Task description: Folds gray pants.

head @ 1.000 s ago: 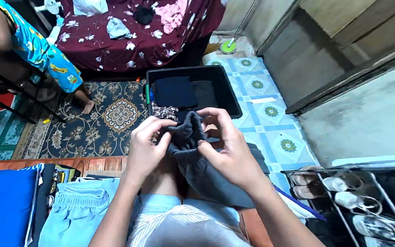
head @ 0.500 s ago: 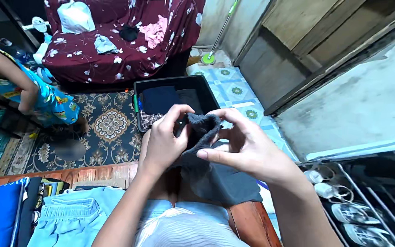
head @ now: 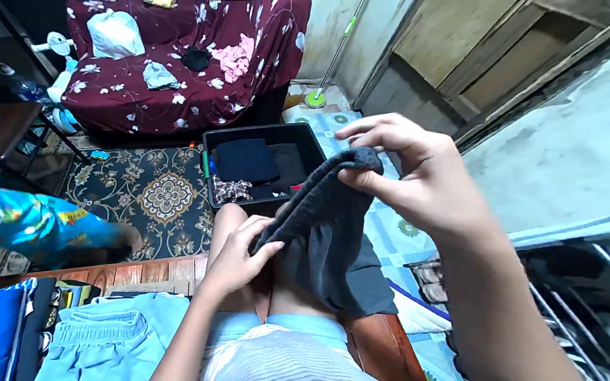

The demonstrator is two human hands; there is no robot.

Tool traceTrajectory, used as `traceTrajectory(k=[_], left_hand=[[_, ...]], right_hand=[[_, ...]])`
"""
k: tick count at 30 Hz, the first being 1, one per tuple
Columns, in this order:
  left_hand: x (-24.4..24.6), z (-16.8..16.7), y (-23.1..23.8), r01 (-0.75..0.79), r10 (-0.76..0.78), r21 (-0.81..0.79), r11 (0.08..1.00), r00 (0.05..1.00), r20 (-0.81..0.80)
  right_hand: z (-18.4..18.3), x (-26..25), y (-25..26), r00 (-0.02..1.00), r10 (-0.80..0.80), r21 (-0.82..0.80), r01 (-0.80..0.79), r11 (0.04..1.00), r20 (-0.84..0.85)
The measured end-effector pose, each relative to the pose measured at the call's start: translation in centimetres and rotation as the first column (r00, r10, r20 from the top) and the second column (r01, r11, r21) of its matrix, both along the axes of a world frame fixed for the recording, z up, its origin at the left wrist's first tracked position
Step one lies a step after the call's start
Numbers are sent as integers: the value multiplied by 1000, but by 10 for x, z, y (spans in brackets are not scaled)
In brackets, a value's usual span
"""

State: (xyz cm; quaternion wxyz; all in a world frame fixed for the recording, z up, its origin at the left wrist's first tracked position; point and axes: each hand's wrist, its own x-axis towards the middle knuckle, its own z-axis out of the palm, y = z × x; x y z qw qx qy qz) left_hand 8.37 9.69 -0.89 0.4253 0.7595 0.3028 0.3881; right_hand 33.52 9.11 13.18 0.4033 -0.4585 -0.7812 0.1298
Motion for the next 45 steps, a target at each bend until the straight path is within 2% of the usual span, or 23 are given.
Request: traceTrajectory(k=[3,5,8,10,13,17,19,21,23,26,28,30,31,33,35,38,40,42,44,45], left_hand=[[-13,-10,16,-30,42,79,996,987,-153],[-17,-10,28,-38,65,121,992,972,-224],[-14,-3,40,-58,74,94,994,981,-177],[-15,15,59,-56,69,130,990,993,-101],[-1,59,118,-24,39,396,918,999,-31],[24,173,167,79,85,625,777,970,-229],[34,216,175,85,101,710,699,971,-215],[43,240,176,151,7,725,671,978,-210],[52,249,187,245,-70,695,676,960,-270],[70,268,220,327,-20,661,675,904,-427],[79,298,236,294,52,725,623,909,-413],[78,331,244,159,108,805,571,958,-266],[77,345,245,81,121,814,576,976,-182],[79,360,246,3,116,778,628,989,-97],[81,358,243,26,86,718,695,989,-120],[68,356,232,90,9,682,726,990,-140],[51,357,216,121,-63,662,740,992,-111],[32,358,195,178,-157,659,731,983,-91],[7,357,167,261,-262,681,685,959,-104],[-6,355,151,293,-303,693,659,946,-113]], right_hand=[[11,9,6,993,59,-66,-66,996,-102],[19,18,11,986,55,-39,-62,997,-157],[31,32,16,972,44,11,-43,999,-232],[45,48,19,969,46,64,-32,997,-244],[79,82,34,978,-40,90,59,994,-206],[141,143,70,944,-298,93,313,945,-139],[173,164,65,923,-340,160,368,916,-178],[193,173,53,909,-348,218,397,892,-232],[195,185,53,914,-345,223,390,894,-214],[203,215,74,914,-387,200,404,892,-119],[221,216,86,895,-421,216,444,870,-145],[244,211,91,866,-420,259,486,835,-269],[255,206,92,852,-403,270,497,825,-335],[270,197,92,840,-352,269,481,834,-412],[275,196,90,849,-342,266,466,844,-403],[267,206,88,880,-329,269,427,863,-342],[251,210,84,888,-282,257,387,886,-363],[238,212,73,912,-150,236,253,938,-383],[227,211,52,922,117,265,-17,964,-369],[221,208,41,898,283,313,-176,933,-338]])
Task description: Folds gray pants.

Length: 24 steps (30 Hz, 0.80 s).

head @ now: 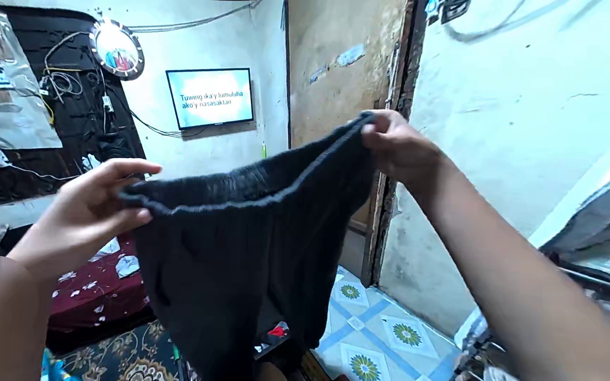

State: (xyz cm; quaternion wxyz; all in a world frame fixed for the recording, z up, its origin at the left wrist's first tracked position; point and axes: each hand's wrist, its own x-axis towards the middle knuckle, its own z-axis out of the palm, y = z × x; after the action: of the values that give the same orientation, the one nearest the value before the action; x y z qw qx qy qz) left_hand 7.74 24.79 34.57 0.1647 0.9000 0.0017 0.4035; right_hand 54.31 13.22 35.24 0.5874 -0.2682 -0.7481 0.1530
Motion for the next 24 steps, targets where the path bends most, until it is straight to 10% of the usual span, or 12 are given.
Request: traceTrajectory(k=[4,8,24], left_hand=[[2,-30,-59,317,-280,-157,935,935,219],[61,-39,-50,585,-586,-46,810,810,-11],[75,-34,-72,292,-300,69,954,916,267]], right_hand=[[-22,-65,-12,734,671,157,-679,718,106],[-48,-157,24,460,876,35,-887,460,148],[-50,-181,38,643,765,104,-759,642,-30]])
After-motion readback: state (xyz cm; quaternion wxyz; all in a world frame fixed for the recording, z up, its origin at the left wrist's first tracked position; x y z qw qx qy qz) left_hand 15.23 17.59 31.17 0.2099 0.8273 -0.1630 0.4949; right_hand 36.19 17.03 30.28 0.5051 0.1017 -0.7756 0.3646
